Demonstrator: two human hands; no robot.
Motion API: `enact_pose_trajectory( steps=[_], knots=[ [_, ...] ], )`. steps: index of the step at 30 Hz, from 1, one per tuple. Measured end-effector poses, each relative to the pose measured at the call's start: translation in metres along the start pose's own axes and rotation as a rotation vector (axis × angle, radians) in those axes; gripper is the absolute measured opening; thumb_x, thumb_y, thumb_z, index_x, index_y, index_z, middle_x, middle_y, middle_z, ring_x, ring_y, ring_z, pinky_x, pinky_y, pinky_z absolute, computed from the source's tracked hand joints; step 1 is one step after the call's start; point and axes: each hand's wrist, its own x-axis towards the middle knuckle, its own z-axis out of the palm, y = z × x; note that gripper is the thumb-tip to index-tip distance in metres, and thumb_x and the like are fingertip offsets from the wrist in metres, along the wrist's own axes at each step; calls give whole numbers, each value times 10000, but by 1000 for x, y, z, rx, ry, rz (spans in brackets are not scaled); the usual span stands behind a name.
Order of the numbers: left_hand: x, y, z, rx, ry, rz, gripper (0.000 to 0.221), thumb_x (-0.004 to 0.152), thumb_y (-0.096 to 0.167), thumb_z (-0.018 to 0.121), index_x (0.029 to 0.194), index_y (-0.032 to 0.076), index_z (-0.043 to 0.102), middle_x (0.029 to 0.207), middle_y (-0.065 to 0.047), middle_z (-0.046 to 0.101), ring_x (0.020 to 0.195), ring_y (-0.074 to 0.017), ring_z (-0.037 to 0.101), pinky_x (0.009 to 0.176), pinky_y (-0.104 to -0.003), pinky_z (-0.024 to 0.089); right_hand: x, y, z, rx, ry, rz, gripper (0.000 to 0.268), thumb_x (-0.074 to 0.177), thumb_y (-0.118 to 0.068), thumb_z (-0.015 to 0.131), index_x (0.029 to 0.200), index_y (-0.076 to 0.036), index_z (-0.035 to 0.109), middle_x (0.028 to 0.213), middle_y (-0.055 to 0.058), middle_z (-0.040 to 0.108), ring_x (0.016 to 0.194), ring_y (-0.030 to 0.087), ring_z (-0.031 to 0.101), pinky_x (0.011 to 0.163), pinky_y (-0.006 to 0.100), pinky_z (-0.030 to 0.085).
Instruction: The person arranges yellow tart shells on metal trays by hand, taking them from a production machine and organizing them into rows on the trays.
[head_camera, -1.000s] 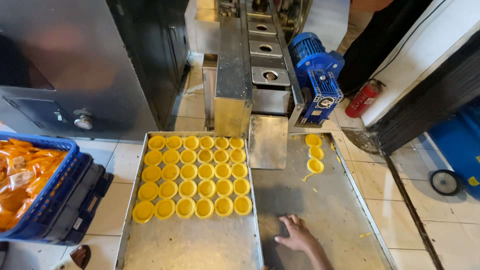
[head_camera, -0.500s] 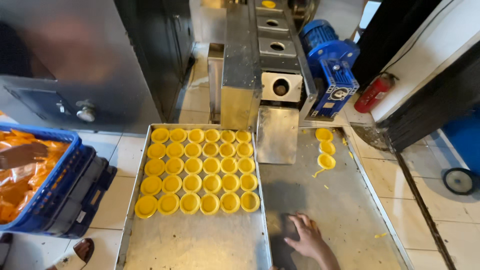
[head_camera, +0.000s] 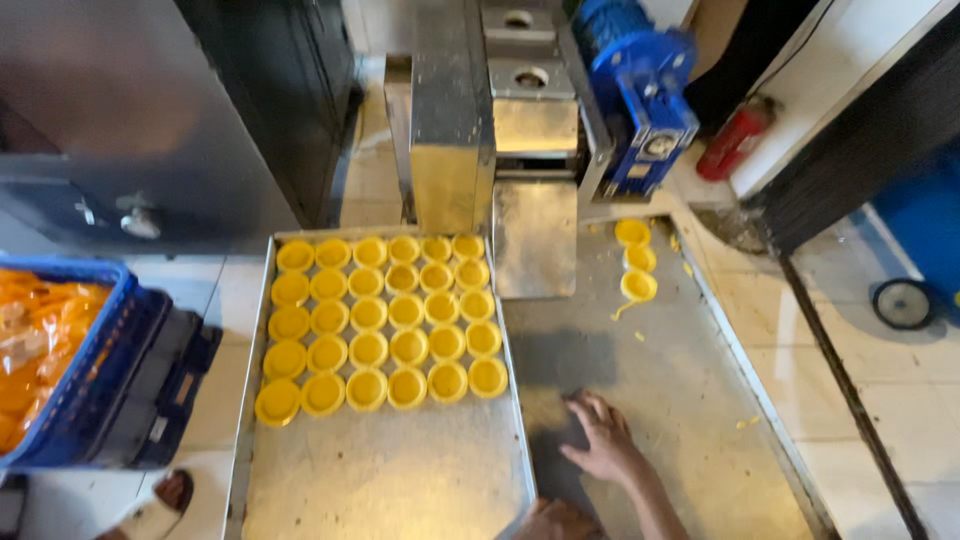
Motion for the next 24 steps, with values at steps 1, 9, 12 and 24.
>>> enact_pose_trajectory(
  steps=[1, 9, 12, 24],
  knots=[
    [25, 4, -27, -13, -5, -16, 398, 862, 183, 553, 1241, 275, 636, 1132, -16, 631, 1049, -228, 548, 840, -430, 318, 2, 1, 2, -13, 40, -34, 764, 842, -496, 730, 1454, -269, 333, 1528, 82, 244, 1432, 319, 252, 1161, 505, 229],
    [20, 12, -20, 48, 304, 10, 170, 979, 216, 525, 1071, 148, 650, 986, 6, 641, 904, -163, 595, 816, -331, 346, -17, -2, 16, 85, 273, -116, 877, 744, -412, 766, 1486, -255, 325, 1547, 63, 353, 1384, 264, 412, 1087, 412, 382],
    [16, -9, 3, 52, 359, -26, 230, 1018, 159, 489, 1186, 109, 638, 1031, 19, 606, 924, -140, 552, 830, -303, 355, -38, -29, 16, 203, 495, -88, 912, 736, -370, 722, 1523, -167, 310, 1449, 48, 514, 1244, 243, 570, 957, 377, 477],
    [-6, 49, -87, -128, 223, -117, 306, 937, 199, 540, 1219, 110, 617, 1245, -1, 605, 1234, -187, 487, 930, -336, 304, -38, -19, 53, -90, 408, 19, 826, 644, -454, 757, 1384, -258, 449, 1443, 64, 435, 1299, 326, 476, 992, 482, 476]
  ],
)
